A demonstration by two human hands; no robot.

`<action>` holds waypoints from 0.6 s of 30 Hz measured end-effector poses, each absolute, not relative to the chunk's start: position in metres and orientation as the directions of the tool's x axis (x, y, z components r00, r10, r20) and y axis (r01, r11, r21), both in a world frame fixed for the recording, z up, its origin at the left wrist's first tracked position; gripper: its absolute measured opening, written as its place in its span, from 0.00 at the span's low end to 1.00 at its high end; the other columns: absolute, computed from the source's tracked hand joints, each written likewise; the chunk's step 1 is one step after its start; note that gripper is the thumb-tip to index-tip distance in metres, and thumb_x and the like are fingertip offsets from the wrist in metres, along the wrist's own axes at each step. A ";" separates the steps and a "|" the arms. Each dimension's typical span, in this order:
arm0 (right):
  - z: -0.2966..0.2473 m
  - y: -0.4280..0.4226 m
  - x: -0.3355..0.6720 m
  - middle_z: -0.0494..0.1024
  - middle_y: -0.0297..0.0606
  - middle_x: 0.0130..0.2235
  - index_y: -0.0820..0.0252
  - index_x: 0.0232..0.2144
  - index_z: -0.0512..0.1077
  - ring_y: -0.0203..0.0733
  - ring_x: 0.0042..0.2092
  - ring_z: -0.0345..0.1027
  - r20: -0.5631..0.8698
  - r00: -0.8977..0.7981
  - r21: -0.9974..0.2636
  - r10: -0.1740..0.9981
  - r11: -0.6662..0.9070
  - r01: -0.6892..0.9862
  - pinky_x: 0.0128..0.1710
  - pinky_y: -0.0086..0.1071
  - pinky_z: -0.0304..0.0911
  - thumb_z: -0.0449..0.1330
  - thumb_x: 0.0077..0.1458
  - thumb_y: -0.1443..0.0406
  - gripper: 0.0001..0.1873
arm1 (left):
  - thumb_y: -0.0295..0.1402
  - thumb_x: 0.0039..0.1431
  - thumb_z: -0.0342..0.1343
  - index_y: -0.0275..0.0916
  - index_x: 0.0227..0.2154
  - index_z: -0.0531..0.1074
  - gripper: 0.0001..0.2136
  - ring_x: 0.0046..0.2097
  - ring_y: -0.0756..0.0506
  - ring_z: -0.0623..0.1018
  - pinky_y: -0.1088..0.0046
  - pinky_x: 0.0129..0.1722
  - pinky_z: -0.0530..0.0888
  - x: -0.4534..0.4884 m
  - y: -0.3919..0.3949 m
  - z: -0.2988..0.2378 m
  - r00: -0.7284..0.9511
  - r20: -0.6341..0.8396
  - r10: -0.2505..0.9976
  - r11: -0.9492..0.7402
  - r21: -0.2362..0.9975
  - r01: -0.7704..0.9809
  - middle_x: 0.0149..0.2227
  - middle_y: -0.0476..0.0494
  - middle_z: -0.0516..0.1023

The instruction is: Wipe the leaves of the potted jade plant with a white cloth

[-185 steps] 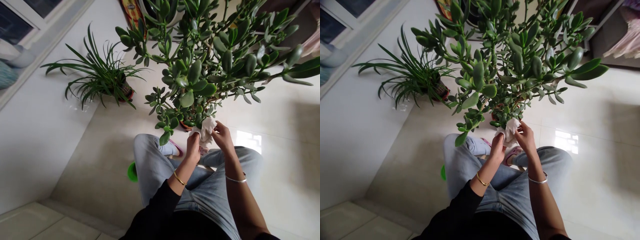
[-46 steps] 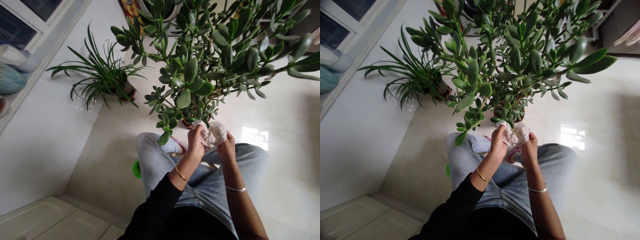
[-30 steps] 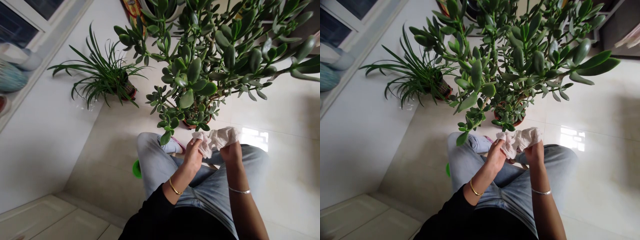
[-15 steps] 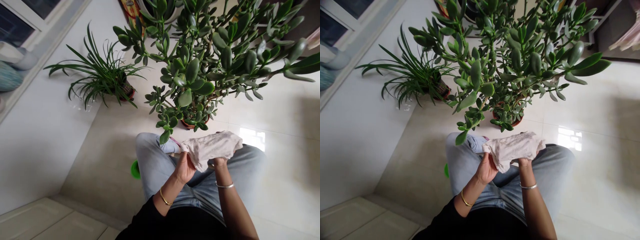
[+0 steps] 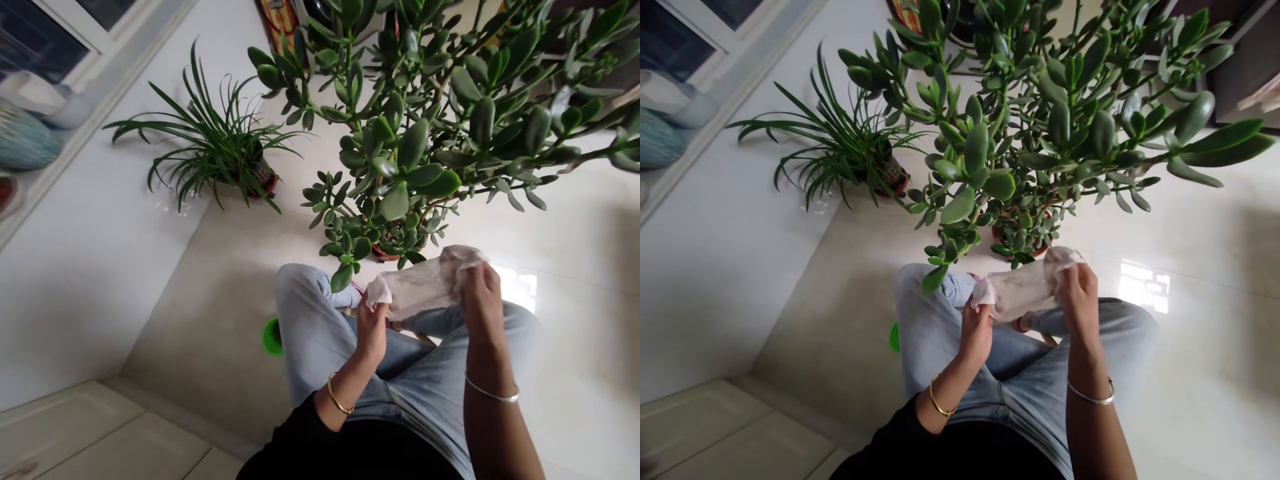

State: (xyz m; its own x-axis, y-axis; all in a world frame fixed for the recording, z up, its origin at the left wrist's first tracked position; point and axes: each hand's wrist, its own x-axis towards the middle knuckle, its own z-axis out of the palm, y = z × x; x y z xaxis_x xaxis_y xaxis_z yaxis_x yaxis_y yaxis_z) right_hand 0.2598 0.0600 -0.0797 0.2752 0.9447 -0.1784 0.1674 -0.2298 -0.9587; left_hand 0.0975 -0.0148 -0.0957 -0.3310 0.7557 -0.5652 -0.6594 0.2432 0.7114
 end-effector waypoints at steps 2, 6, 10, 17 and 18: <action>-0.072 0.069 0.245 0.74 0.35 0.28 0.56 0.38 0.78 0.41 0.29 0.65 -0.145 0.213 -0.938 0.966 -0.203 0.280 0.28 0.33 0.61 0.60 0.58 0.46 0.21 | 0.35 0.50 0.71 0.43 0.43 0.78 0.16 0.48 0.46 0.80 0.72 0.52 0.73 0.097 -0.007 -0.099 -0.430 -0.504 0.749 0.199 0.790 -0.580 0.43 0.47 0.83; -0.065 0.085 0.223 0.80 0.40 0.35 0.58 0.36 0.77 0.44 0.35 0.69 -0.063 0.167 -0.856 0.984 -0.139 0.498 0.36 0.35 0.62 0.62 0.54 0.51 0.17 | 0.32 0.52 0.69 0.44 0.47 0.76 0.18 0.50 0.45 0.79 0.71 0.55 0.72 0.092 0.017 -0.103 -0.508 -0.399 0.763 0.126 0.863 -0.489 0.47 0.45 0.81; -0.067 0.097 0.215 0.82 0.43 0.38 0.58 0.33 0.77 0.47 0.37 0.70 -0.075 0.163 -0.793 0.984 -0.158 0.588 0.38 0.37 0.62 0.64 0.49 0.49 0.19 | 0.28 0.50 0.70 0.44 0.50 0.75 0.23 0.57 0.40 0.78 0.65 0.61 0.69 0.088 0.037 -0.102 -0.499 -0.331 0.801 0.104 0.897 -0.429 0.55 0.41 0.79; -0.073 0.109 0.211 0.80 0.39 0.31 0.57 0.30 0.77 0.46 0.32 0.68 -0.118 0.149 -0.781 0.982 -0.185 0.597 0.34 0.36 0.61 0.66 0.40 0.51 0.19 | 0.22 0.48 0.69 0.44 0.46 0.73 0.23 0.57 0.40 0.79 0.63 0.63 0.69 0.090 0.052 -0.098 -0.364 -0.274 0.890 0.067 0.870 -0.489 0.55 0.39 0.81; -0.073 0.109 0.210 0.80 0.39 0.30 0.57 0.30 0.77 0.45 0.32 0.68 -0.117 0.144 -0.780 0.983 -0.181 0.599 0.33 0.36 0.61 0.66 0.40 0.52 0.18 | 0.21 0.47 0.69 0.44 0.45 0.73 0.23 0.57 0.40 0.80 0.63 0.63 0.69 0.090 0.053 -0.097 -0.340 -0.283 0.897 0.076 0.855 -0.514 0.53 0.39 0.82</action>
State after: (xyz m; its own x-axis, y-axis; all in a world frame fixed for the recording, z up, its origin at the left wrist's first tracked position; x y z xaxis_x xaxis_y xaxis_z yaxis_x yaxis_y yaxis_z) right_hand 0.2099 0.1094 -0.0735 0.1443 0.9825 -0.1174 0.5993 -0.1812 -0.7797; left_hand 0.0898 0.0531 -0.0970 -0.3396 0.8969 -0.2834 -0.5137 0.0756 0.8546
